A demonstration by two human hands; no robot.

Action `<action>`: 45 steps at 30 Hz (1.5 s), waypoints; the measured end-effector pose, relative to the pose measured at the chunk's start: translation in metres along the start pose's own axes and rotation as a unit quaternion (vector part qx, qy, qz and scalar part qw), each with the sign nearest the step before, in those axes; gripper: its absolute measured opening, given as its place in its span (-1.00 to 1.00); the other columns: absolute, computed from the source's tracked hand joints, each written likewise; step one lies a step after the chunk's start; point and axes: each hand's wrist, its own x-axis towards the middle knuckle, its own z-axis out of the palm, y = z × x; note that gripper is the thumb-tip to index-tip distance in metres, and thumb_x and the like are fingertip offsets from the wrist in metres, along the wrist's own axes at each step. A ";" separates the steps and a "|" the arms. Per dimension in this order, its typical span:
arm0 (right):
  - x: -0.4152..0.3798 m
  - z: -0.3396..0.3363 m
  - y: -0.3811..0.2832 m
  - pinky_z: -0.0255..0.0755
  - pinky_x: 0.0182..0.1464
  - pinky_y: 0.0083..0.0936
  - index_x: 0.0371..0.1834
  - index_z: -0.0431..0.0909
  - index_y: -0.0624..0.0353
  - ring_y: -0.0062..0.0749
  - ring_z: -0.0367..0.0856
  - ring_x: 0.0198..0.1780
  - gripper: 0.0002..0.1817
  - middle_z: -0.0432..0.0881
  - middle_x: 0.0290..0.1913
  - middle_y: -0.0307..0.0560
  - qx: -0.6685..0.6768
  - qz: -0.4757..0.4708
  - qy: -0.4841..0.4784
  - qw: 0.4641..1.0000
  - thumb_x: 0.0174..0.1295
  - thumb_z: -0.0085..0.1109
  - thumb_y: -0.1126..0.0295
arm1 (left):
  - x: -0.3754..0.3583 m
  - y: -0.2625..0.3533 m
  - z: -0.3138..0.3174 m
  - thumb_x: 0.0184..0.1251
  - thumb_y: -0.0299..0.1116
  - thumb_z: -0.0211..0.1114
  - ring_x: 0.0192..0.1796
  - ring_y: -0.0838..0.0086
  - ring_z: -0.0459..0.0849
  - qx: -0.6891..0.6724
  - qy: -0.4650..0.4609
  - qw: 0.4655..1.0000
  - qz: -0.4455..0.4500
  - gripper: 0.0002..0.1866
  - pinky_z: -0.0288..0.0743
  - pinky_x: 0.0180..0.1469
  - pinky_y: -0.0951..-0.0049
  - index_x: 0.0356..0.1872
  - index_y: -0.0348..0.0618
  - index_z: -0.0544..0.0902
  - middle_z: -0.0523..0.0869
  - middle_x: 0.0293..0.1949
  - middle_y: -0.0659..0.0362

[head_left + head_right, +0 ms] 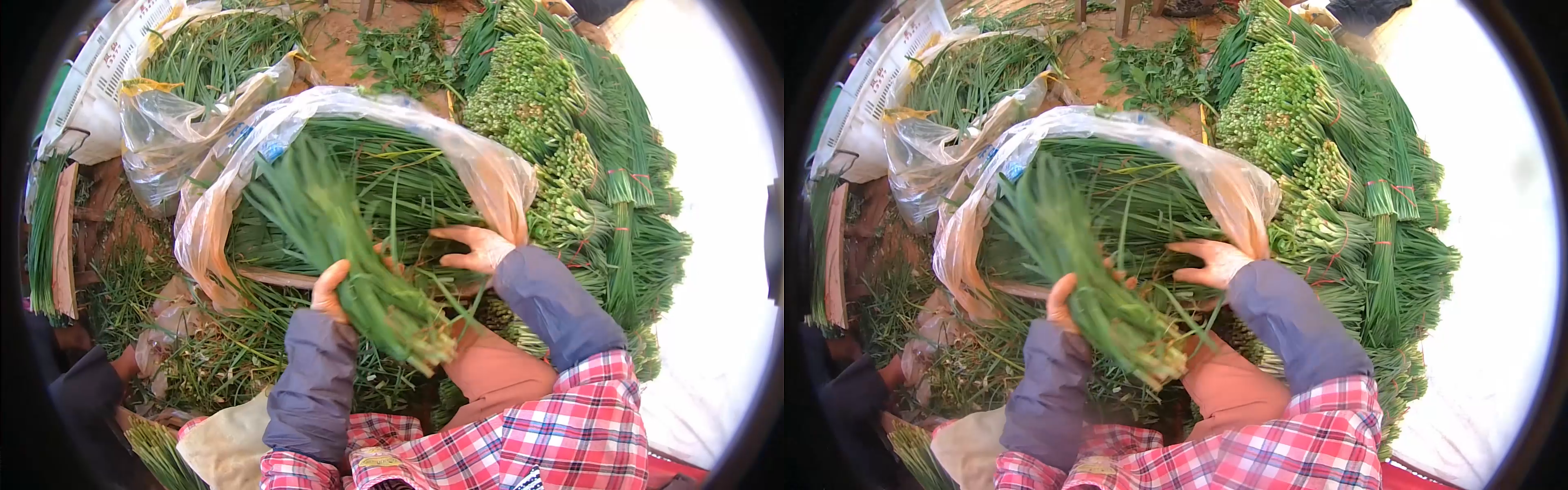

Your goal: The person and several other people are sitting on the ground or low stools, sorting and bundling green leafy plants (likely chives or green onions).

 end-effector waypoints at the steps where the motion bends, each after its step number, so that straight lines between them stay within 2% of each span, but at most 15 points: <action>1: 0.001 0.008 0.048 0.18 0.27 -0.31 0.21 0.34 0.13 -0.02 0.34 0.22 -0.36 0.39 0.18 0.17 -0.077 0.055 -0.042 0.995 0.02 0.18 0.16 | -0.011 0.006 0.004 0.06 0.01 0.20 0.06 0.16 0.51 -0.014 -0.034 0.999 0.004 -0.20 0.27 0.19 -0.05 0.28 -0.21 0.18 0.51 0.08 0.04; 3: 0.011 0.024 0.077 0.28 0.13 -0.27 0.09 0.46 0.14 0.03 0.45 0.06 -0.48 0.52 -0.01 0.20 -0.146 0.172 0.016 0.974 0.02 0.15 0.18 | -0.038 0.019 0.010 0.03 -0.02 0.24 0.04 0.13 0.53 -0.038 -0.088 0.995 -0.004 -0.16 0.22 0.21 -0.11 0.33 -0.16 0.12 0.52 0.08 0.02; 6: 0.013 0.013 0.056 0.29 0.15 -0.29 0.12 0.45 0.09 -0.01 0.46 0.07 -0.48 0.49 0.04 0.18 -0.250 0.162 -0.115 0.947 0.07 0.14 0.15 | -0.078 0.033 0.015 -0.06 -0.07 0.30 0.01 0.06 0.55 -0.033 -0.145 0.988 -0.051 -0.09 0.19 0.21 -0.17 0.35 -0.10 0.09 0.54 0.06 -0.02; 10: -0.010 -0.011 0.015 0.37 0.09 -0.32 0.07 0.50 0.01 -0.04 0.52 0.00 -0.54 0.54 -0.03 0.12 -0.159 0.209 -0.004 0.965 0.02 0.12 0.24 | -0.107 0.049 0.004 -0.13 -0.06 0.37 0.02 0.04 0.55 0.007 -0.178 0.980 -0.086 -0.02 0.19 0.22 -0.16 0.35 -0.12 0.07 0.55 0.05 0.00; 12: -0.037 -0.036 -0.049 0.37 0.10 -0.32 0.11 0.46 -0.02 -0.05 0.52 0.02 -0.48 0.54 -0.01 0.10 -0.152 0.178 0.071 0.969 -0.04 0.15 0.34 | -0.114 0.050 0.011 -0.14 -0.07 0.38 0.02 0.03 0.55 0.019 -0.161 0.983 -0.085 -0.03 0.21 0.22 -0.14 0.34 -0.13 0.09 0.55 0.04 0.01; 14: -0.045 -0.017 -0.073 0.42 0.05 -0.27 0.23 0.32 -0.10 -0.06 0.53 0.02 -0.29 0.52 0.04 0.08 -0.187 -0.099 0.157 0.965 -0.14 0.23 0.43 | -0.119 0.044 0.011 -0.06 -0.03 0.32 0.02 0.05 0.55 0.033 -0.127 0.987 -0.094 -0.09 0.24 0.20 -0.12 0.33 -0.15 0.11 0.55 0.04 0.00; 16: -0.051 0.011 -0.127 0.51 -0.11 -0.23 0.24 0.28 -0.14 -0.04 0.58 -0.08 -0.17 0.50 0.04 0.07 -0.254 -0.045 0.015 0.966 -0.27 0.31 0.41 | -0.119 0.031 0.014 0.11 0.01 0.18 0.02 0.07 0.55 0.038 -0.144 0.986 -0.081 -0.17 0.25 0.18 -0.16 0.33 -0.18 0.07 0.53 0.06 -0.02; 20: -0.021 0.091 -0.146 0.53 -0.18 -0.26 0.19 0.32 -0.09 -0.11 0.59 -0.10 -0.27 0.54 -0.04 0.00 -0.324 -0.122 0.001 0.938 -0.20 0.28 0.44 | -0.116 0.023 0.015 -0.14 -0.02 0.38 0.00 0.05 0.56 0.044 -0.120 0.988 -0.085 -0.09 0.33 0.14 -0.10 0.27 -0.17 0.20 0.55 0.03 -0.02; 26: 0.014 0.130 -0.159 0.53 -0.21 -0.33 0.04 0.44 0.03 -0.20 0.61 -0.19 -0.54 0.59 -0.15 -0.04 -0.368 -0.110 -0.005 0.923 -0.02 0.15 0.42 | -0.117 0.016 0.028 -0.13 0.07 0.34 0.00 0.06 0.55 0.006 -0.159 0.982 -0.099 -0.10 0.33 0.12 -0.15 0.25 -0.20 0.23 0.53 0.03 -0.02; 31: 0.027 0.098 -0.144 0.53 -0.24 -0.39 -0.08 0.54 0.13 -0.27 0.62 -0.26 -0.73 0.63 -0.24 -0.09 -0.246 -0.124 0.055 0.960 0.13 0.05 0.41 | -0.140 0.028 0.032 -0.06 0.06 0.31 0.03 0.06 0.54 -0.036 -0.195 0.975 -0.097 -0.07 0.29 0.15 -0.14 0.32 -0.15 0.12 0.49 0.07 -0.02; 33: 0.036 0.083 -0.105 0.54 -0.29 -0.41 -0.16 0.58 0.16 -0.32 0.62 -0.32 -0.78 0.63 -0.27 -0.12 0.118 -0.041 0.134 0.983 0.16 0.05 0.39 | -0.149 0.043 0.036 -0.04 0.08 0.33 0.10 0.03 0.48 -0.023 -0.286 0.956 -0.056 -0.04 0.23 0.19 -0.16 0.35 -0.12 0.06 0.46 0.10 -0.01; 34: 0.042 0.079 -0.078 0.55 -0.34 -0.42 -0.21 0.59 0.17 -0.34 0.61 -0.37 -0.81 0.62 -0.28 -0.15 0.368 0.033 0.170 0.914 0.16 0.07 0.38 | -0.145 0.053 0.037 -0.03 0.08 0.33 0.13 0.04 0.46 -0.020 -0.347 0.937 -0.028 -0.04 0.21 0.21 -0.15 0.35 -0.11 0.07 0.47 0.10 0.00; 36: 0.024 0.047 -0.064 0.55 -0.46 -0.36 -0.26 0.59 0.18 -0.44 0.48 -0.58 -0.81 0.54 -0.40 -0.15 0.595 0.184 0.285 0.729 0.08 0.21 0.36 | -0.137 0.078 0.039 -0.02 0.10 0.35 0.17 0.06 0.42 -0.010 -0.466 0.884 0.024 -0.04 0.15 0.26 -0.14 0.35 -0.09 0.07 0.47 0.08 0.01; 40: 0.031 0.078 -0.011 0.59 -0.50 -0.32 -0.13 0.46 0.12 -0.54 0.44 -0.62 -0.75 0.45 -0.44 -0.25 0.805 0.197 0.283 0.483 0.21 0.15 0.25 | -0.151 0.140 0.030 0.13 -0.04 0.27 0.26 0.12 0.32 0.103 -0.527 0.836 0.116 -0.24 -0.02 0.33 -0.19 0.32 0.01 0.13 0.44 0.12 0.08; 45: 0.023 0.041 -0.060 0.61 -0.39 -0.27 -0.15 0.45 0.17 -0.45 0.49 -0.54 -0.74 0.46 -0.38 -0.15 0.822 0.067 0.297 0.481 0.17 0.19 0.29 | -0.205 0.149 0.042 0.12 -0.05 0.23 0.16 0.25 0.42 0.211 -0.344 0.888 0.222 -0.27 0.11 0.30 -0.04 0.30 -0.02 0.18 0.44 0.12 0.14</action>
